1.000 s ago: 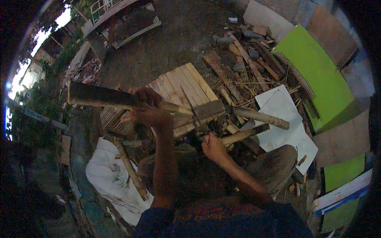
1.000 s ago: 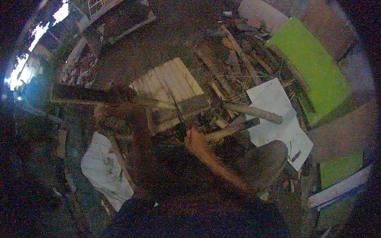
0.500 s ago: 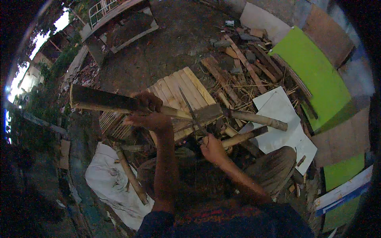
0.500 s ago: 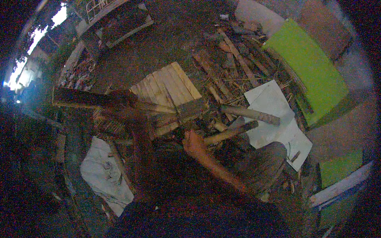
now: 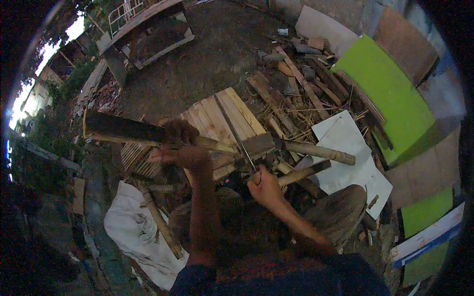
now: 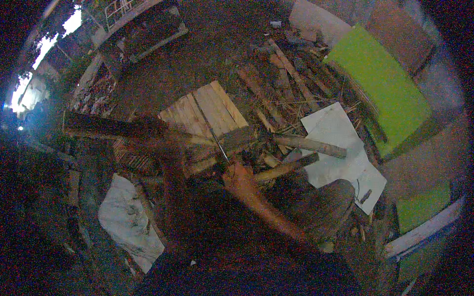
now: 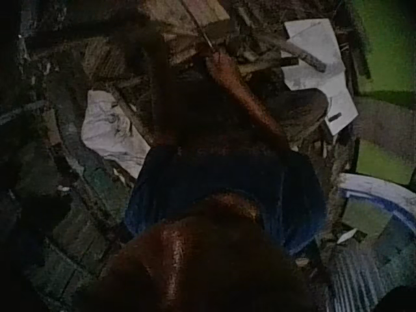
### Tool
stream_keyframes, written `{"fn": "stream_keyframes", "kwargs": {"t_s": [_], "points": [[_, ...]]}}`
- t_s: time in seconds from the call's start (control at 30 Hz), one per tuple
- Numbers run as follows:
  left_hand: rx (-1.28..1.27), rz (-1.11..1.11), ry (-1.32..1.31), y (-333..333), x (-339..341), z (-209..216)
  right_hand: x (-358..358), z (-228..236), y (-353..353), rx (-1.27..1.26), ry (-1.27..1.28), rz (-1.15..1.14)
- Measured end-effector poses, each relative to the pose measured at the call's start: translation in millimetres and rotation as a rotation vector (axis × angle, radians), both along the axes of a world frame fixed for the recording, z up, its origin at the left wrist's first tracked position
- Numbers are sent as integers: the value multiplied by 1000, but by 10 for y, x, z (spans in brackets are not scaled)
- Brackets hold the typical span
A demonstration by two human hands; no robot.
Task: The person sits on the ground and uses a machete to split a piece of wood into smaller slats. They repeatedly strike the wood against a wooden block to separate the pieces.
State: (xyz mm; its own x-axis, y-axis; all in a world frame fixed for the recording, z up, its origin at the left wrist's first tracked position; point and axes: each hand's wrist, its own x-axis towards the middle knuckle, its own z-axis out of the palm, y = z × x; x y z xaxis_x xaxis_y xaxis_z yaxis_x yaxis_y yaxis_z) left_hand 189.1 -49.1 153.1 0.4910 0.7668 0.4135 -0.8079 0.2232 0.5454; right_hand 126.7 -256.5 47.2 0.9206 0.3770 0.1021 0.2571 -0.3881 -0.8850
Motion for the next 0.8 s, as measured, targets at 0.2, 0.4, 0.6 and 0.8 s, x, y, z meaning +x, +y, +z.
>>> {"fn": "stream_keyframes", "kwargs": {"t_s": [0.2,0.4,0.6,0.8], "points": [[-4,-40,37,-105,-75,121,1,-506,118,207,-18,-90],[9,16,123,-133,-200,167,-91,-551,-43,-78,22,11],[267,236,179,-5,-45,138,-62,102,58,224,33,-85],[434,216,315,-28,-172,182,-228,-585,-68,-84,31,-182]]}}
